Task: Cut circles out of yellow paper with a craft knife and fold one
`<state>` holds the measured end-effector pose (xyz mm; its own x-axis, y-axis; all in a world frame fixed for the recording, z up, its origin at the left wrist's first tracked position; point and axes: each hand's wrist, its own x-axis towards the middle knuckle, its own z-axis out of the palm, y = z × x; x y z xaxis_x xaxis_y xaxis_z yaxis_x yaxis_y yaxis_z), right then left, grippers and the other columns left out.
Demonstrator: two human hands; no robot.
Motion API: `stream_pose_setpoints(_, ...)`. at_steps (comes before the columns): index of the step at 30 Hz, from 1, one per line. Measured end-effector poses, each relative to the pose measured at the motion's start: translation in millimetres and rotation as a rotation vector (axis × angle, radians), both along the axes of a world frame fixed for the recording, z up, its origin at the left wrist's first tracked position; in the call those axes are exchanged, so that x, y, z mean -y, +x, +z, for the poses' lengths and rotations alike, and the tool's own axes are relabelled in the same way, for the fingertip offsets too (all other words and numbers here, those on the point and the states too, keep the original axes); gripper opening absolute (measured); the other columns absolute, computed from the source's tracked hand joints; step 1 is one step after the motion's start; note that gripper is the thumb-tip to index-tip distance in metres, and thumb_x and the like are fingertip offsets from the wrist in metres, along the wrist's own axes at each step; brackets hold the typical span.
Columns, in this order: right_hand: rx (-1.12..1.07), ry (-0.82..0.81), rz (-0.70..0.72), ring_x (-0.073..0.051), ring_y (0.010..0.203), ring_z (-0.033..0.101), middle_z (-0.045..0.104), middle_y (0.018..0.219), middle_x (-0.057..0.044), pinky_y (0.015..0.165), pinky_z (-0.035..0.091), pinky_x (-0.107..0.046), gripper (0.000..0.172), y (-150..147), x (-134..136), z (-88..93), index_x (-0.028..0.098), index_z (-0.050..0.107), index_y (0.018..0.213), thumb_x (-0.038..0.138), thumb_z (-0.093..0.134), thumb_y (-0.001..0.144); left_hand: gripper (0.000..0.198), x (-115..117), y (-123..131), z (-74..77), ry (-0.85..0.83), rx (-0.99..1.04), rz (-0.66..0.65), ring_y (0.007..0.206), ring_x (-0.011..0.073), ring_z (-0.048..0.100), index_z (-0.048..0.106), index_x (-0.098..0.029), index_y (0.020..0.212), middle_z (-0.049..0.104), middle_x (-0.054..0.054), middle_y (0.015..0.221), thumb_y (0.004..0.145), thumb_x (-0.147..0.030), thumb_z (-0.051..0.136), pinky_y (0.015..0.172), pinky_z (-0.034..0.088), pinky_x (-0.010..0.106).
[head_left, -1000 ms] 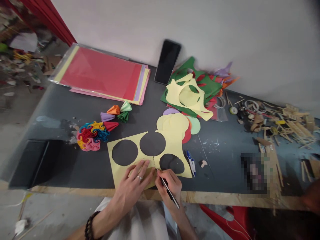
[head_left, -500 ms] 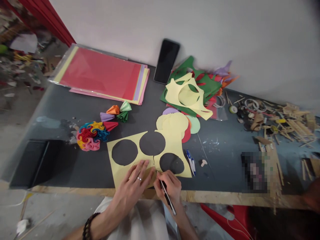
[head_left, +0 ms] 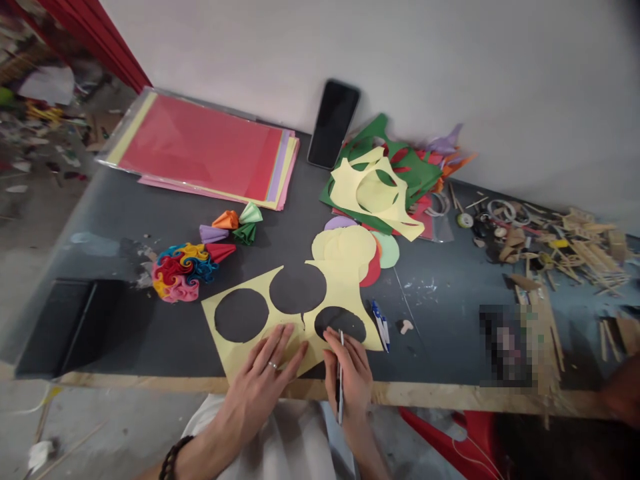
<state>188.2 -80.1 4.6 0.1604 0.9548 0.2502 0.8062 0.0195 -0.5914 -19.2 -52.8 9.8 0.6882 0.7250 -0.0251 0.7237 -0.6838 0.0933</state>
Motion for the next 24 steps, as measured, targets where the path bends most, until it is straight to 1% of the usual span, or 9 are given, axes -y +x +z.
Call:
stream_pose_setpoints(1,-0.011,-0.021,0.0,-0.028,0.109,0.077,0.081,0.12,-0.007,0.092,0.066,-0.047,0.039,-2,-3,0.2,0.031,0.068,0.13,0.015,0.064,0.094,0.072,3,1,-1.1,0.012,0.005,0.009,0.156,0.0303,0.045,0.044,-0.03,0.16,0.044,0.013,0.17,0.092,-0.02,0.061,0.116,0.053,0.044)
stream_pose_setpoints(2,-0.036,-0.039,0.001,-0.028,0.107,0.076,0.082,0.116,-0.006,0.091,0.066,-0.046,0.032,-4,-6,0.4,0.029,0.07,0.123,0.017,0.067,0.094,0.069,6,3,-2.1,0.026,0.013,0.021,0.155,0.0308,0.046,0.047,-0.029,0.159,0.044,0.014,0.17,0.092,-0.021,0.061,0.115,0.053,0.045)
stream_pose_setpoints(5,-0.108,-0.071,-0.006,-0.022,0.088,0.073,0.08,0.093,-0.002,0.082,0.063,-0.038,0.008,-10,-17,0.3,0.027,0.07,0.097,0.02,0.07,0.092,0.06,10,7,-3.7,0.057,0.034,0.06,0.148,0.0301,0.054,0.057,-0.029,0.152,0.052,0.013,0.165,0.092,-0.021,0.06,0.113,0.054,0.044)
stream_pose_setpoints(6,-0.122,-0.069,-0.014,-0.02,0.083,0.071,0.078,0.086,-0.001,0.08,0.061,-0.035,0.006,-11,-21,0.1,0.026,0.068,0.092,0.021,0.07,0.092,0.057,10,9,-3.5,0.064,0.042,0.067,0.146,0.0293,0.056,0.059,-0.029,0.149,0.055,0.012,0.162,0.093,-0.022,0.059,0.112,0.055,0.044)
stream_pose_setpoints(7,-0.134,-0.071,-0.023,-0.019,0.081,0.07,0.076,0.082,0.0,0.078,0.06,-0.033,0.006,-11,-24,-0.2,0.026,0.067,0.089,0.021,0.07,0.092,0.055,10,10,-3.2,0.067,0.047,0.072,0.144,0.0284,0.058,0.062,-0.03,0.147,0.059,0.011,0.16,0.093,-0.022,0.059,0.112,0.055,0.043)
stream_pose_setpoints(10,-0.173,-0.084,-0.031,-0.017,0.078,0.068,0.075,0.08,0.001,0.075,0.057,-0.029,0.009,-9,-29,-1.0,0.025,0.065,0.085,0.022,0.069,0.092,0.051,8,12,-2.0,0.07,0.051,0.079,0.142,0.0265,0.06,0.064,-0.033,0.144,0.063,0.007,0.156,0.094,-0.023,0.059,0.112,0.054,0.042)
stream_pose_setpoints(15,-0.188,-0.101,-0.069,-0.017,0.079,0.069,0.076,0.082,0.001,0.075,0.056,-0.027,0.01,-9,-27,-1.5,0.025,0.063,0.085,0.024,0.071,0.092,0.052,10,12,-4.0,0.084,0.044,0.084,0.145,0.0272,0.057,0.061,-0.031,0.148,0.059,0.008,0.159,0.097,-0.028,0.058,0.113,0.053,0.043)
stream_pose_setpoints(19,-0.209,-0.107,-0.118,-0.016,0.075,0.07,0.076,0.081,0.001,0.07,0.056,-0.025,0.011,-13,-25,-3.5,0.024,0.064,0.085,0.026,0.072,0.091,0.053,12,11,-6.7,0.079,0.044,0.085,0.146,0.0266,0.056,0.058,-0.032,0.15,0.058,0.008,0.161,0.098,-0.028,0.057,0.113,0.053,0.043)
stream_pose_setpoints(24,-0.207,-0.024,-0.124,-0.015,0.075,0.071,0.075,0.081,0.001,0.075,0.058,-0.025,0.011,-11,-27,-8.6,0.024,0.063,0.085,0.023,0.072,0.091,0.054,12,10,-9.4,0.062,0.055,0.092,0.147,0.0264,0.056,0.058,-0.034,0.151,0.058,0.006,0.161,0.097,-0.026,0.057,0.114,0.053,0.043)
